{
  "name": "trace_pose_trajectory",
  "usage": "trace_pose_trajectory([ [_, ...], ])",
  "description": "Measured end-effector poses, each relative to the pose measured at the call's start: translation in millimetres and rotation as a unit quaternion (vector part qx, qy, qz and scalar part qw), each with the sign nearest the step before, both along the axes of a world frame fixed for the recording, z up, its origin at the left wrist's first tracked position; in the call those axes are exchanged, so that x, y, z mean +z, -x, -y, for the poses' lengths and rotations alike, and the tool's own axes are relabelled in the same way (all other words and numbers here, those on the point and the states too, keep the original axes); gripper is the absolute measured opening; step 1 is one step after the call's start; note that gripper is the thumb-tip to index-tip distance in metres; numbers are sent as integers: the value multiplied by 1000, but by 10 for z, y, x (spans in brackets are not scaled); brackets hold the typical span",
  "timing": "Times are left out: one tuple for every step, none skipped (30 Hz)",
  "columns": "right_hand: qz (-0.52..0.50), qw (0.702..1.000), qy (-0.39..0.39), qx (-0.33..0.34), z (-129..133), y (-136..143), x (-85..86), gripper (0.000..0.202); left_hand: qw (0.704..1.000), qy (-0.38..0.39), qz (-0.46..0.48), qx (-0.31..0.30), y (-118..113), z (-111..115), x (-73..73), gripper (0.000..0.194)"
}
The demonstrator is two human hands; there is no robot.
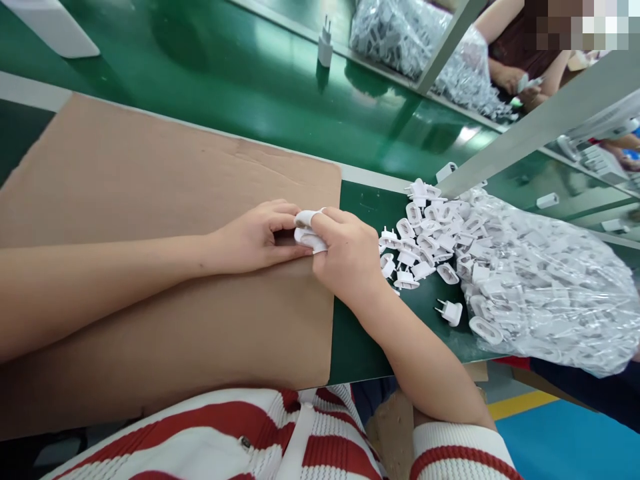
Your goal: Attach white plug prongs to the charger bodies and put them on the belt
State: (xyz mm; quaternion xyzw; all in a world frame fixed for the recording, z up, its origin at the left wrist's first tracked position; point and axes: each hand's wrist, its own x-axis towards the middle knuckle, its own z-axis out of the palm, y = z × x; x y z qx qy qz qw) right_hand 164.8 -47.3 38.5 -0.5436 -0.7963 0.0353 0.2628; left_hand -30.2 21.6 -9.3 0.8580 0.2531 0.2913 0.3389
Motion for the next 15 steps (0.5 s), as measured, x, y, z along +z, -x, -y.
trace_pose_trajectory([
  [-19,1000,10,-3,5,4,-13,23,1000,-9,-6,2,5,4,-7,30],
  [-38,999,17,-8,17,14,-33,24,1000,-23,-16,7,10,10,-14,30],
  [-52,998,20,-14,30,28,-59,25,998,-44,-31,16,16,20,-21,31],
  [-62,998,20,-21,44,46,-89,25,996,-67,-46,27,21,32,-27,31],
  [-68,997,20,-28,52,64,-122,24,993,-91,-57,38,25,43,-34,31],
  [-72,997,22,-32,55,81,-153,23,991,-110,-63,46,29,54,-40,31],
  [-76,996,29,-36,50,94,-178,22,989,-122,-66,50,32,63,-44,31],
  [-85,995,37,-40,41,99,-192,23,988,-127,-64,51,33,70,-47,31],
  [-99,993,46,-43,29,94,-192,25,988,-129,-63,49,34,77,-46,30],
  [-116,991,57,-45,20,77,-175,29,988,-130,-64,44,34,84,-43,30],
  [-130,988,69,-47,16,46,-142,35,988,-130,-67,40,34,91,-35,29],
  [-138,985,84,-53,20,0,-94,41,988,-129,-71,39,34,99,-23,28],
  [-136,984,100,-60,32,-60,-34,47,989,-125,-74,39,36,107,-6,29],
  [-120,983,119,-65,51,-130,32,52,989,-115,-77,43,37,113,15,30],
  [-90,984,139,-69,73,-208,97,56,991,-98,-81,50,38,114,40,31],
])
